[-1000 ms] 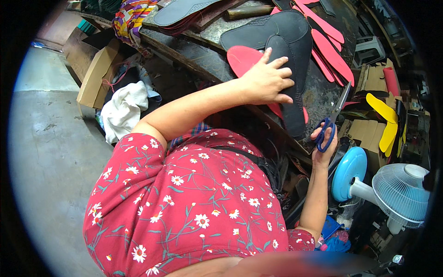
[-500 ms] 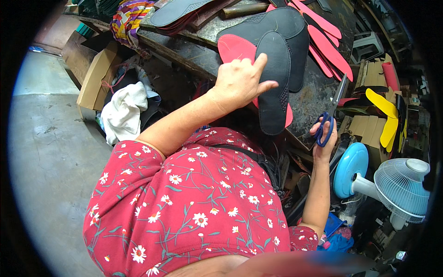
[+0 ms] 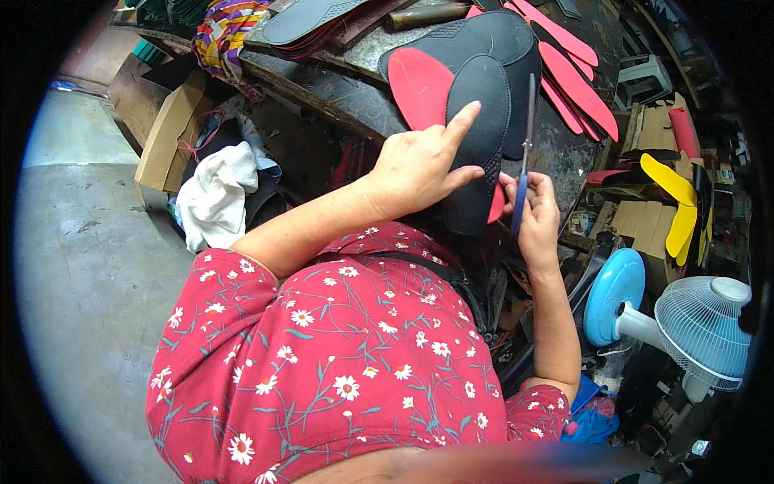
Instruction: The person uses scissors to cut black and pink insole-shaped materials on a workbench. They repeatedly pick up a black insole, align it with a pink insole, and trim the pink material to match the black shape. The person stacks the trimmed pieces on the table.
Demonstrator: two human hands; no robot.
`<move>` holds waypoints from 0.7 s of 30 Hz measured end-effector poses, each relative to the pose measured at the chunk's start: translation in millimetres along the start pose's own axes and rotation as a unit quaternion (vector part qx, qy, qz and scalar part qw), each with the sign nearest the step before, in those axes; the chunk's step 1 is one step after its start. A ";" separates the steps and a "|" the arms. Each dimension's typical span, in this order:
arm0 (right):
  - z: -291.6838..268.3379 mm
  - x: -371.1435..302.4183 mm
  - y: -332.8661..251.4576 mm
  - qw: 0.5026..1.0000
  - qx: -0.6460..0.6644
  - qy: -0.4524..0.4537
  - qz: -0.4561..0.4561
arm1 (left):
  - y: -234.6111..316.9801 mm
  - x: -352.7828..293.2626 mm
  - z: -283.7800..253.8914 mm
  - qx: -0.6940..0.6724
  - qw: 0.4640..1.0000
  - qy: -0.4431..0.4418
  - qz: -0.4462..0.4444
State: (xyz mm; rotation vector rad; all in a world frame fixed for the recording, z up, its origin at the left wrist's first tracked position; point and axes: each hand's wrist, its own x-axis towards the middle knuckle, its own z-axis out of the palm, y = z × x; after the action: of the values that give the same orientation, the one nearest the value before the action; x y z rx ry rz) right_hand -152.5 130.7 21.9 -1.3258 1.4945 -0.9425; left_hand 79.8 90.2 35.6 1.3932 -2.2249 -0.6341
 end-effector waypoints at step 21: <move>-117.0 -51.8 18.6 0.991 -0.089 0.068 0.071 | 4.9 70.5 34.1 0.093 0.951 0.099 0.277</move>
State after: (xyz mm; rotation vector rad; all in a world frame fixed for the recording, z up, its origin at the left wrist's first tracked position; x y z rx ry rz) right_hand -268.6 182.0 47.1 -1.2810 1.7887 -0.8376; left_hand 28.4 33.1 19.8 0.7934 -2.3940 -0.0871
